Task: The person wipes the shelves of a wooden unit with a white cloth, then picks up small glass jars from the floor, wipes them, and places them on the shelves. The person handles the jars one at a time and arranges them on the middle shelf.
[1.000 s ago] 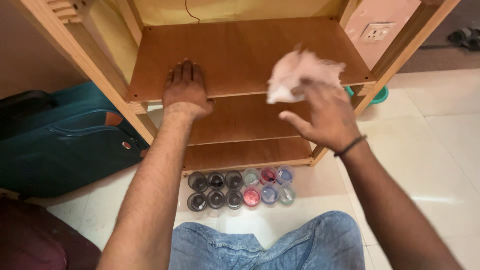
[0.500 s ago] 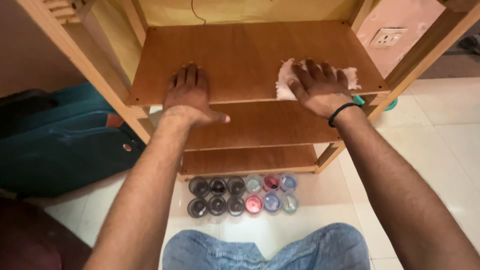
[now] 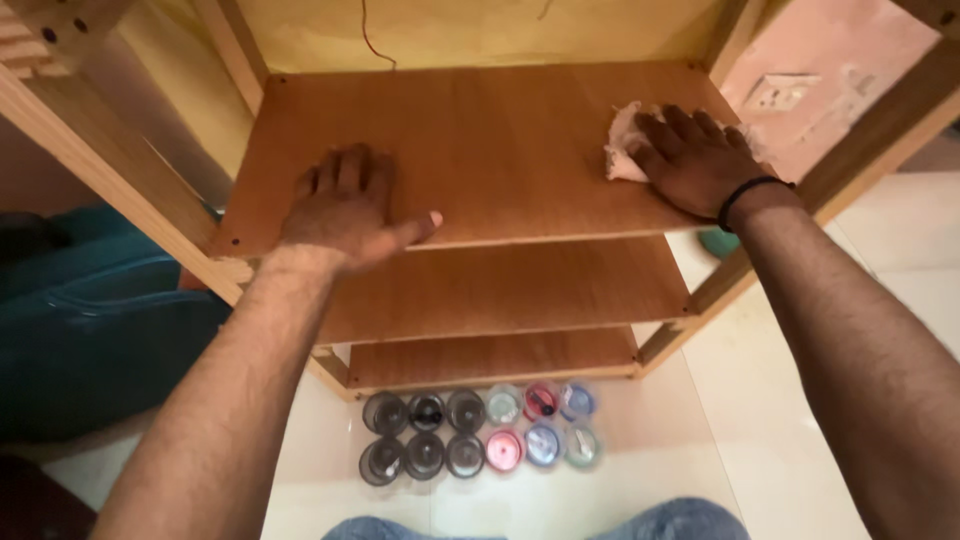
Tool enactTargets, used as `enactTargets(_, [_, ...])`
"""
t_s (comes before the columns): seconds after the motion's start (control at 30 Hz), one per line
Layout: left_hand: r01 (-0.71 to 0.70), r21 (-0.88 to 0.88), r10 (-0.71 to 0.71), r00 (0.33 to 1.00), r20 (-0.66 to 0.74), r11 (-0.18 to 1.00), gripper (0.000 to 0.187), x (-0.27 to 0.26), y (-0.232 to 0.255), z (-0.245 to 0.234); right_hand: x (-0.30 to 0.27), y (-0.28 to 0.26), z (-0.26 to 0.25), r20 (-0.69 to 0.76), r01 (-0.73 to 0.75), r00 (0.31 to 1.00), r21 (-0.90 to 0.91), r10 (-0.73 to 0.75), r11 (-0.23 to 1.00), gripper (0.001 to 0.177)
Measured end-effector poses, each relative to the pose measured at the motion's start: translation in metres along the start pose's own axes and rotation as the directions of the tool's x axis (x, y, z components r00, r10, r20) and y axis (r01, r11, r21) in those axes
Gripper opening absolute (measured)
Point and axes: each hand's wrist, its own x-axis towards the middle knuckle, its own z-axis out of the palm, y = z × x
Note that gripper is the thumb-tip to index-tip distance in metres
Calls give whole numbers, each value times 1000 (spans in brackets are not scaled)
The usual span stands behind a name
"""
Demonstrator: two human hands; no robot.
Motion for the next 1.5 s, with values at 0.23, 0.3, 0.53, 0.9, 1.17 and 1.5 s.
enactTargets(0.23, [-60, 41, 63, 995, -78, 997, 103, -2, 2, -2, 66, 54, 31, -158, 452, 812, -439, -562, 776, 48])
enactTargets(0.3, [-67, 51, 73, 991, -110, 996, 103, -5, 3, -4, 88, 64, 40, -175, 460, 784, -482, -596, 746, 49])
enactTargets(0.53, [-44, 52, 52, 986, -157, 998, 104, -5, 6, -3, 146, 66, 43, -142, 404, 783, -624, -605, 669, 50])
enactTargets(0.9, [-7, 46, 11, 997, -75, 999, 104, -1, 8, -8, 151, 31, 6, -7, -1, 1000, -103, 0, 995, 61])
enactTargets(1.17, [-12, 22, 16, 985, -169, 1000, 99, -7, 7, -4, 113, 6, -8, 40, -173, 984, -44, 175, 984, 63])
enactTargets(1.5, [-28, 15, 30, 984, -176, 999, 97, -6, 9, -3, -10, 28, 2, -35, 163, 981, -392, -192, 906, 55])
